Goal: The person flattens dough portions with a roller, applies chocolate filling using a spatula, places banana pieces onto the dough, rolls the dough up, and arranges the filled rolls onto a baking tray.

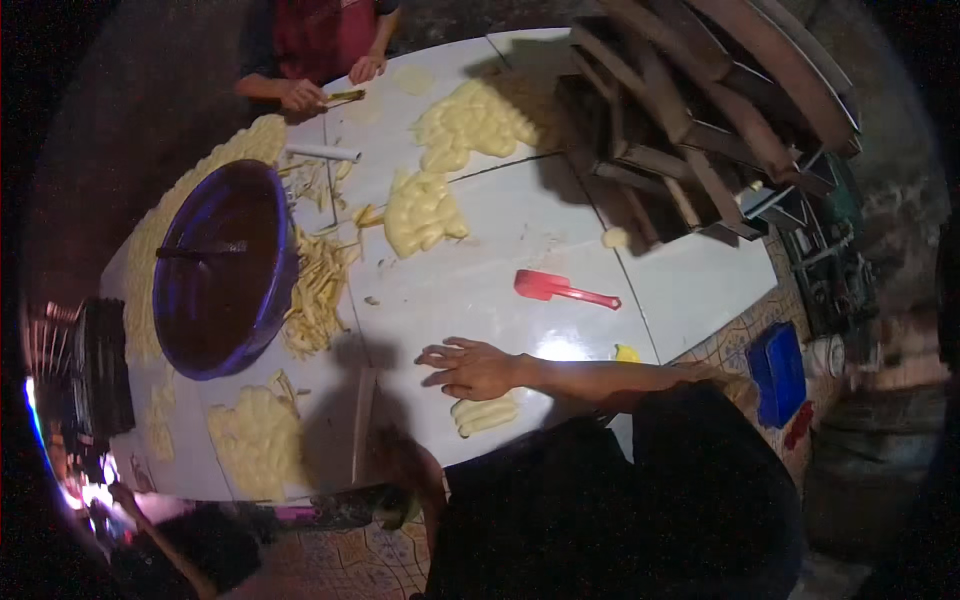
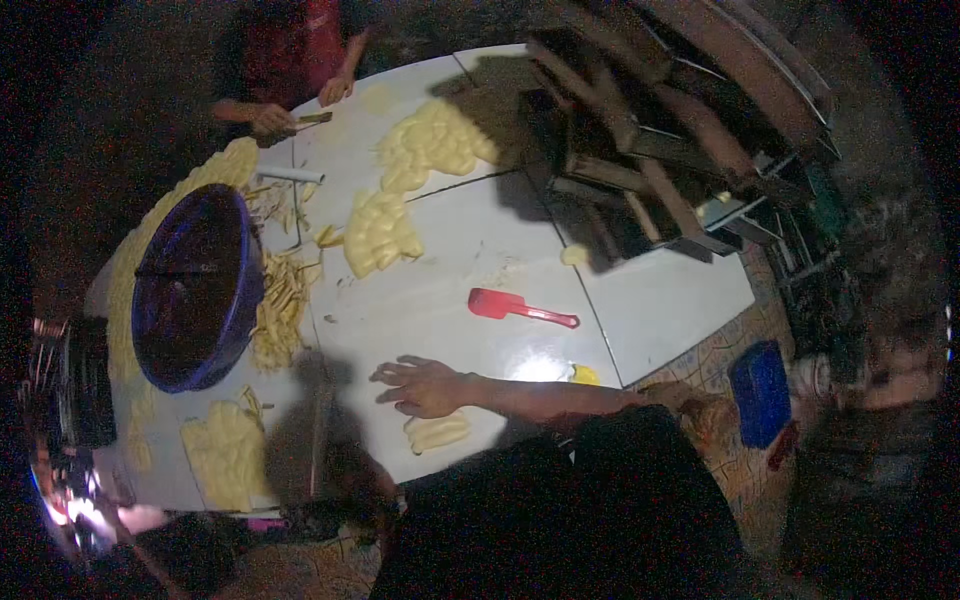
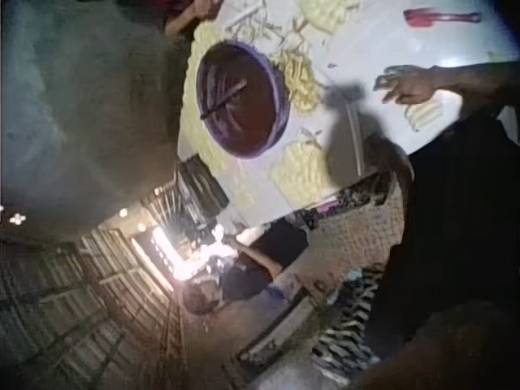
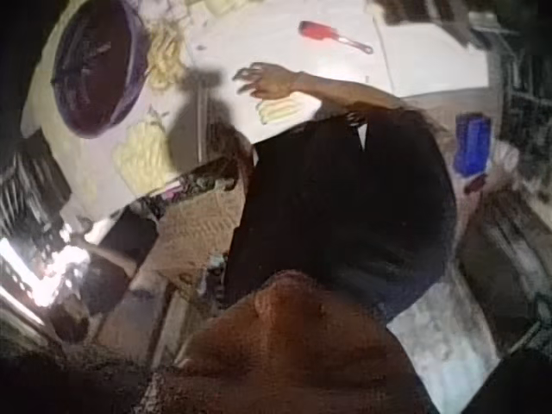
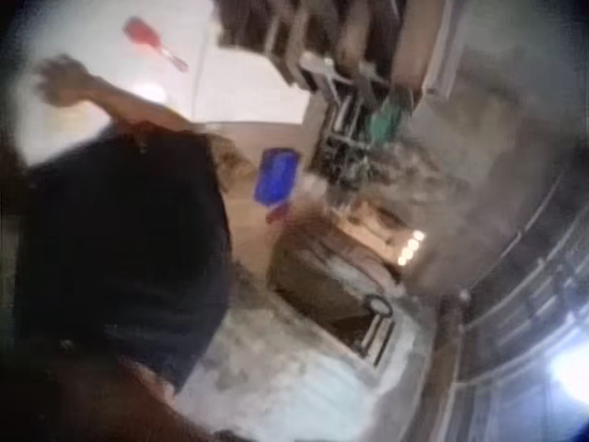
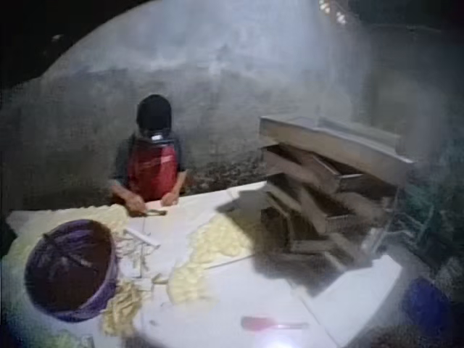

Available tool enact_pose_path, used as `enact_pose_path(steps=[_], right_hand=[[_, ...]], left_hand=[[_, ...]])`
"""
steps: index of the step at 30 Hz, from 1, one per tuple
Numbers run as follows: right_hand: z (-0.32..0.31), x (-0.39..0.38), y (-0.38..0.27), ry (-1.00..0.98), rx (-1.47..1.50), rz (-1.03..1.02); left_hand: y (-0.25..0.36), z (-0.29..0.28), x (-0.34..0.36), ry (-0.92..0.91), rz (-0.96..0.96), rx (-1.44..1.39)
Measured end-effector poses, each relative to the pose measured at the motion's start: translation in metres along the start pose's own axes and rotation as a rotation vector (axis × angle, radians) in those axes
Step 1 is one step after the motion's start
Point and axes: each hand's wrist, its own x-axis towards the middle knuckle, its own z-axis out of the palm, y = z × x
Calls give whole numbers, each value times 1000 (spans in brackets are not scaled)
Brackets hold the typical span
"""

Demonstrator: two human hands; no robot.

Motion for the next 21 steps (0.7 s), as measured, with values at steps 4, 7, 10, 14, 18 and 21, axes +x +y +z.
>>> enact_pose_path(steps=[4, 7, 10, 14, 18, 21], right_hand=[[-81, -45, -30, 390, 523, 486], [-113, -129, 59, 902, -411, 839], [-97, -159, 114, 881, -526, 1182], [-85, -173, 105, 841, -340, 924], [-98, -96, -11, 831, 412, 574], [-69, -48, -68, 689, 595, 388]], left_hand=[[-43, -6, 1, 141, -93, -37], [-31, -10, 25, 64, 3, -31], [-27, -14, 44, -18, 96, -55], [63, -58, 86, -334, 437, -292], [151, -71, 102, -885, -31, -1115], [194, -84, 110, -1015, -195, -1157]])
